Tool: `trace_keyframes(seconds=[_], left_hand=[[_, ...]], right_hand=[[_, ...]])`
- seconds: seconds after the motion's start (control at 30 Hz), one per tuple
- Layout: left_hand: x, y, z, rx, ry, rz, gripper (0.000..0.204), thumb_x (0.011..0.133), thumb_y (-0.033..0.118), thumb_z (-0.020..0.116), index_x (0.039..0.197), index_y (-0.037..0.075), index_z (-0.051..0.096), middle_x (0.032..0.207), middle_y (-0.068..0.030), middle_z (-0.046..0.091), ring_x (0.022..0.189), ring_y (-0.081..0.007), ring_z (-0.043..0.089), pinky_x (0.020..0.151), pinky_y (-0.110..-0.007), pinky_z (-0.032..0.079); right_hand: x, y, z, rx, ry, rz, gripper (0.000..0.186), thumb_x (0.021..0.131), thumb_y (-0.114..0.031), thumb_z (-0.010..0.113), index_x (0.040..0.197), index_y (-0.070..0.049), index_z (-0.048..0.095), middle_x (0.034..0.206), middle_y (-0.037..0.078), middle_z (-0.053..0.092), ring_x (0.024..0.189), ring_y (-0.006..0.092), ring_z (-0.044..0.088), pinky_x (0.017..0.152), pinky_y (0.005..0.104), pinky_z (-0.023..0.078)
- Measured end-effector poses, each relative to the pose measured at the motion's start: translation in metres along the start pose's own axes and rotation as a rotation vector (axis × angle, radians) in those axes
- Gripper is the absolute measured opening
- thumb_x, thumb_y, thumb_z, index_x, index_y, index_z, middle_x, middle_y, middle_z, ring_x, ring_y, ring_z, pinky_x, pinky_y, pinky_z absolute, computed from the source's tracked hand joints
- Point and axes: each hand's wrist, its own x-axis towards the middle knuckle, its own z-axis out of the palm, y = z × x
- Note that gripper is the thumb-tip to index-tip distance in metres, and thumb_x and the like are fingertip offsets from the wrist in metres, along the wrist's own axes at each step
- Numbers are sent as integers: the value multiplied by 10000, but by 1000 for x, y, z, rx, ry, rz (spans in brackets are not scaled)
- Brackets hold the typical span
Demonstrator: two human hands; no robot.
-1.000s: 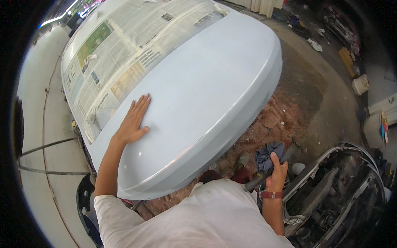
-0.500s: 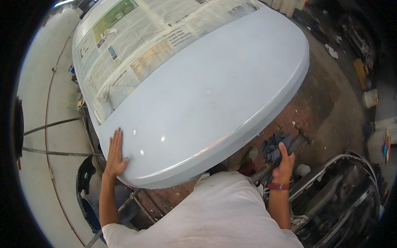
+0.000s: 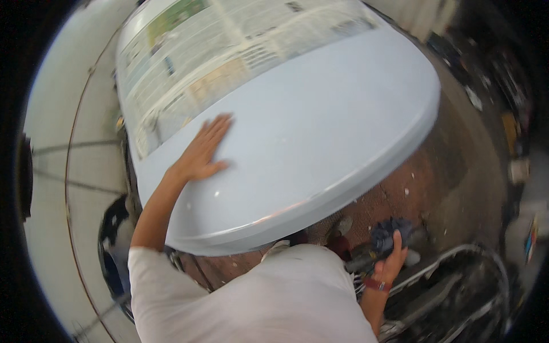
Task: The person uses a hammer and dolly to tap and smooth a white car bumper, repeatedly checking the surface by hand. They then walk to a bucket, retrieve a sanding block, and sand the bumper surface.
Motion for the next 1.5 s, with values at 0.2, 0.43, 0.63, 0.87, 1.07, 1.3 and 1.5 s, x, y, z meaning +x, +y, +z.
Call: trace_keyframes(seconds=[0.2,0.43,0.63,0.87,1.07,1.3,1.5], left_hand=[[110,28,19,9,46,66,1050,970,752,481,1659,6,214,1736,-199,195,1620,-346,150,1317,-545,99],[19,3,14,59,54,7,1021,968,715,509,1666,30,213,1736,-181,214,1616,-347,170,1318,-544,112],[-125,-25,-5,43,-6,-250,1084,920,796,450,1681,68,193,1742,-168,206,1616,-351,172,1318,-542,108],[-237,-30,-2,23,6,-459,1187,860,914,366,1679,71,204,1732,-179,228,1612,-361,176,1318,-538,92],[-264,-30,-2,1,21,-460,1233,839,955,325,1675,57,210,1727,-192,233,1609,-376,177,1312,-562,82],[-153,-33,4,53,40,-179,1191,866,910,416,1674,59,209,1731,-181,228,1611,-369,173,1309,-580,96],[-44,-21,15,19,101,-11,1104,897,780,552,1674,70,216,1738,-158,221,1617,-342,165,1320,-557,107]], right_hand=[[25,-2,-32,-103,-15,14,623,929,-309,811,1398,37,590,1341,152,655,1148,267,675,995,406,556],[-1,-22,0,-153,-9,-17,672,906,-381,827,1367,57,611,1301,148,667,1129,266,671,977,419,554],[3,5,9,-140,-103,-13,672,881,-367,854,1336,70,623,1265,146,678,1087,260,680,953,407,556],[-14,27,41,-191,-193,34,618,891,-337,846,1325,54,641,1247,146,700,1069,252,697,933,402,563],[-15,39,46,-145,-242,48,571,918,-318,819,1327,39,642,1227,143,710,1050,250,703,922,401,569],[-25,32,38,-203,-168,53,595,923,-331,810,1354,36,625,1238,143,703,1062,248,695,916,402,572],[-26,35,24,-129,-175,20,600,926,-337,809,1355,40,623,1253,138,698,1065,253,698,923,405,569]])
